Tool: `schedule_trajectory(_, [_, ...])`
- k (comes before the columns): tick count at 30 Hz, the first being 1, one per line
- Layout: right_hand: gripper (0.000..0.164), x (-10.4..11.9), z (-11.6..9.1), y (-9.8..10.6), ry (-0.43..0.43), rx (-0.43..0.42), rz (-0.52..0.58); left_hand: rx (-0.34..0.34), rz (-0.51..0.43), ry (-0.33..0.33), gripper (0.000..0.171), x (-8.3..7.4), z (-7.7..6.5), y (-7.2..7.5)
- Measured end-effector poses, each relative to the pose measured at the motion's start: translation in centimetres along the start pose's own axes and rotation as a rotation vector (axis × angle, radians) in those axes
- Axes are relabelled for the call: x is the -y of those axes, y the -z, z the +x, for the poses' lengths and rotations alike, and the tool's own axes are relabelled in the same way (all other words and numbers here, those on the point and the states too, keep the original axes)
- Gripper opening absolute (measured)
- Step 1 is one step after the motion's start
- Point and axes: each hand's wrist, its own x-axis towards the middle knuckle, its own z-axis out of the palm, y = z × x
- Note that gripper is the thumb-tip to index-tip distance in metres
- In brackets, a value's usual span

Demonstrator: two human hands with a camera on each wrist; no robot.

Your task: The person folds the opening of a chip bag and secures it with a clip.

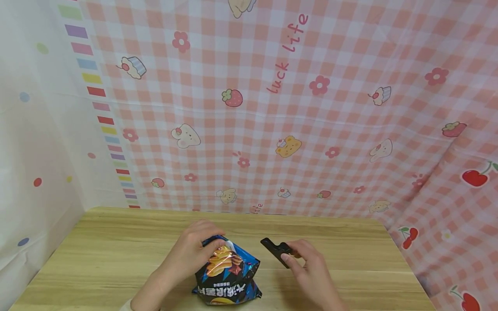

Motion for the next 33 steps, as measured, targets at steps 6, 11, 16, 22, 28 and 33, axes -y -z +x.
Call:
schedule_trajectory(6, [0.028, 0.6, 0.1, -0.7, -0.008, -0.001, 0.032, -0.003, 0.003, -0.005, 0.018, 0.0, 0.0, 0.0])
schedule_trajectory(11, [0.027, 1.0, 0.1, -1.2, 0.018, 0.002, 0.067, -0.006, 0.005, -0.005, 0.018, 0.1, 0.0, 0.0])
schedule_trajectory(16, [0.031, 1.2, 0.1, -1.7, 0.096, -0.014, 0.071, -0.010, 0.006, -0.017, 0.017, 0.1, 0.0, -0.1])
schedule_trajectory(22, [0.035, 1.2, 0.1, -2.1, 0.125, -0.001, 0.095, -0.012, 0.008, -0.018, 0.017, 0.1, 0.0, -0.1])
schedule_trajectory(28, [0.038, 1.2, 0.1, -2.4, 0.179, -0.008, 0.121, -0.010, 0.007, -0.009, 0.018, 0.0, 0.0, 0.0])
schedule_trajectory(33, [0.037, 1.3, 0.2, -2.5, 0.196, -0.011, 0.136, -0.016, 0.000, -0.021, 0.019, 0.1, 0.0, 0.0])
